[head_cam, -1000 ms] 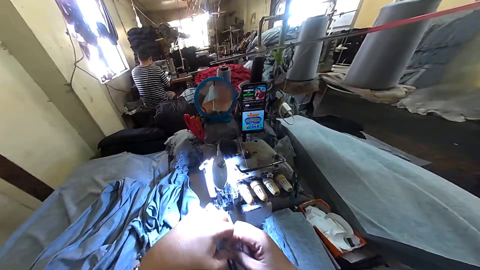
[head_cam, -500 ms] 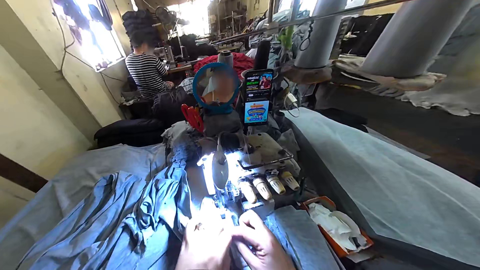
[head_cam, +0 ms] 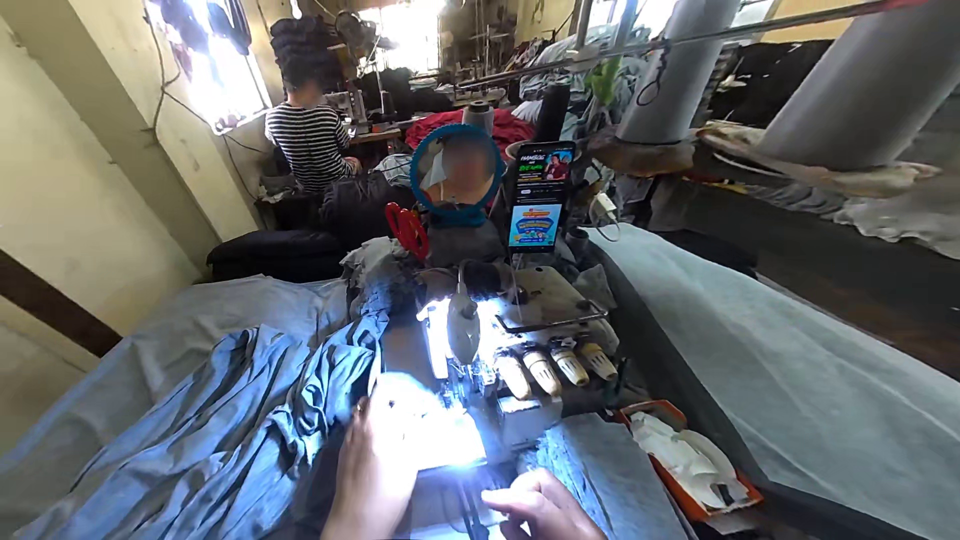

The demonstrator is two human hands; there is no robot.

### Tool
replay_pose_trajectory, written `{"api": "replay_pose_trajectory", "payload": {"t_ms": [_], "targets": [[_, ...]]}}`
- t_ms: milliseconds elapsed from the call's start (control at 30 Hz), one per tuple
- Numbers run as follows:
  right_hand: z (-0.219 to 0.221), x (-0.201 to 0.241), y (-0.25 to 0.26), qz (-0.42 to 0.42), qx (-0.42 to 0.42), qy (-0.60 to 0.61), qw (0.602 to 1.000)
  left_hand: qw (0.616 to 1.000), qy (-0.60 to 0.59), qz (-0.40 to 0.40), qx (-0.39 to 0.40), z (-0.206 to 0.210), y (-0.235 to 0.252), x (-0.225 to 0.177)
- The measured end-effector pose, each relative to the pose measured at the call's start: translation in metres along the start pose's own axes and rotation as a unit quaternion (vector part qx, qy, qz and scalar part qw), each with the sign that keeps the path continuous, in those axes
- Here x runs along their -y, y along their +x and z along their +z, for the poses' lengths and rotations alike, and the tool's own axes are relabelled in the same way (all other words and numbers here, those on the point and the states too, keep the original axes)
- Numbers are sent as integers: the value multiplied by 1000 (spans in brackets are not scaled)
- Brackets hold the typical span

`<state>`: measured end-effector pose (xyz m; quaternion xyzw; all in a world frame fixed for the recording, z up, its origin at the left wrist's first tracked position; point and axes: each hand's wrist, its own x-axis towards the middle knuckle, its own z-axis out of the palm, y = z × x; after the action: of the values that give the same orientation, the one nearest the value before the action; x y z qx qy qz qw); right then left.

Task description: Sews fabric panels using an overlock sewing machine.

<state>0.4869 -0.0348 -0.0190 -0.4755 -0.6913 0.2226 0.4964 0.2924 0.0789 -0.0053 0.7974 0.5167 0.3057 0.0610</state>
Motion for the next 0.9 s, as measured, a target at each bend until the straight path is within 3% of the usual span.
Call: {"api": "replay_pose_trajectory", "payload": {"t_ms": [100,200,300,433,500,567,633,700,767,833,900], "targets": [[-1,11,-6,-7,1,22,1000,999,8,-27,21,-14,-32,-33],[4,23,-5,-33,-12,35,999,995,15,11,99,-6,-50,-69],[7,34,-3,-54,-22,24,998,986,-85,61,129,16,-49,-82],[-6,43,-5,-23,-37,-6,999,940,-207,110,248,-5,-49,-77],[-15,33,-1,-38,-46,-14,998,969,-155,94,165,-15,-59,-56],[-21,25,1,-52,-44,-15,998,999,28,23,16,-33,-61,-20],[-16,28,5,-58,-28,-18,998,987,137,-57,-55,-48,-55,31],[1,36,12,-70,-1,-36,997,978,165,-99,-86,-56,-56,69],[25,44,24,-97,13,-88,991,984,125,-45,-121,-71,-62,62],[47,52,36,-116,34,-132,984,987,16,64,-148,-86,-78,19],[61,54,53,-147,28,-78,986,969,-68,152,-184,-96,-93,-21]]}}
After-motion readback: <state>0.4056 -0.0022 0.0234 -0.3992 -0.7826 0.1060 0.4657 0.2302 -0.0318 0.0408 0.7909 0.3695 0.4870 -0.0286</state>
